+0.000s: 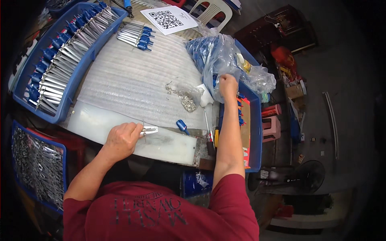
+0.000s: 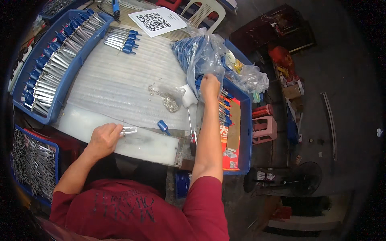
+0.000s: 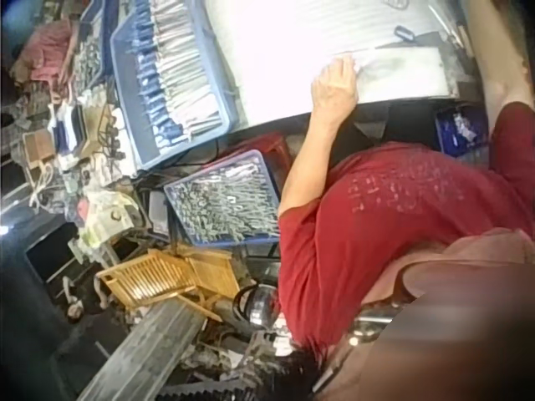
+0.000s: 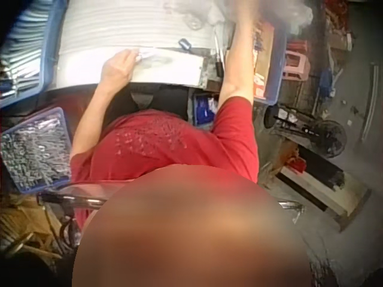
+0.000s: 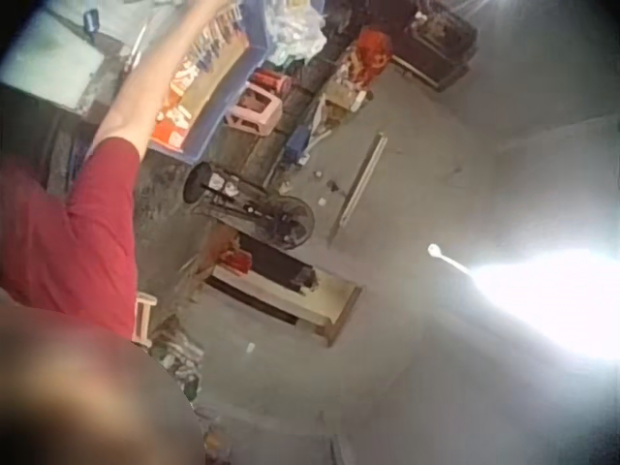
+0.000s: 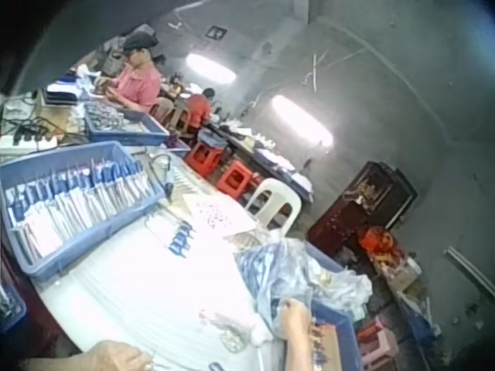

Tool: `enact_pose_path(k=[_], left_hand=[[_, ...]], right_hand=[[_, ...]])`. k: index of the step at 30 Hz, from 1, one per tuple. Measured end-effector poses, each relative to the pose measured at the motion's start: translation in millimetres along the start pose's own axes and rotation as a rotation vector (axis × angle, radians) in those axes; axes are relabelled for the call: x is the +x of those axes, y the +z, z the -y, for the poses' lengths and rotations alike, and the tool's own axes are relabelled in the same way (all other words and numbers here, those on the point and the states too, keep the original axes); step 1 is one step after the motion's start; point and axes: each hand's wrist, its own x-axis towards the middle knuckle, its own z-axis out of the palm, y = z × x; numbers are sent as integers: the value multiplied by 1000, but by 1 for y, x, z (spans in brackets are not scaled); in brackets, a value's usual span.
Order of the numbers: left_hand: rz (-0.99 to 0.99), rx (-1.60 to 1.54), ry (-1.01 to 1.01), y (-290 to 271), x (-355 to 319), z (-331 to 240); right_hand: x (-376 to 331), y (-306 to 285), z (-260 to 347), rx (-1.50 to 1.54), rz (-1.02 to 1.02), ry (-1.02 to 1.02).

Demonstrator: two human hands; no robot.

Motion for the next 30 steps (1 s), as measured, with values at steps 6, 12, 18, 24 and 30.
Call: enact_pose_path(k=[6,12,18,24,30], left_hand=[[35,-8,-41,-2,2,-2],[17,-19,-37,-1,4,-1],[7,-12,-33,0,2,-1],[-17,-21,-12,-3,3,-2],[-60,-34,29,-4,-1,-1]], right_hand=[[16,49,-40,-302,568,-337],[26,45,-33,-389,626,-277],[17,19,-11,-321,570,-150],[21,2,-24,-173,582,-123],[-1,-40,6,609,701,444]])
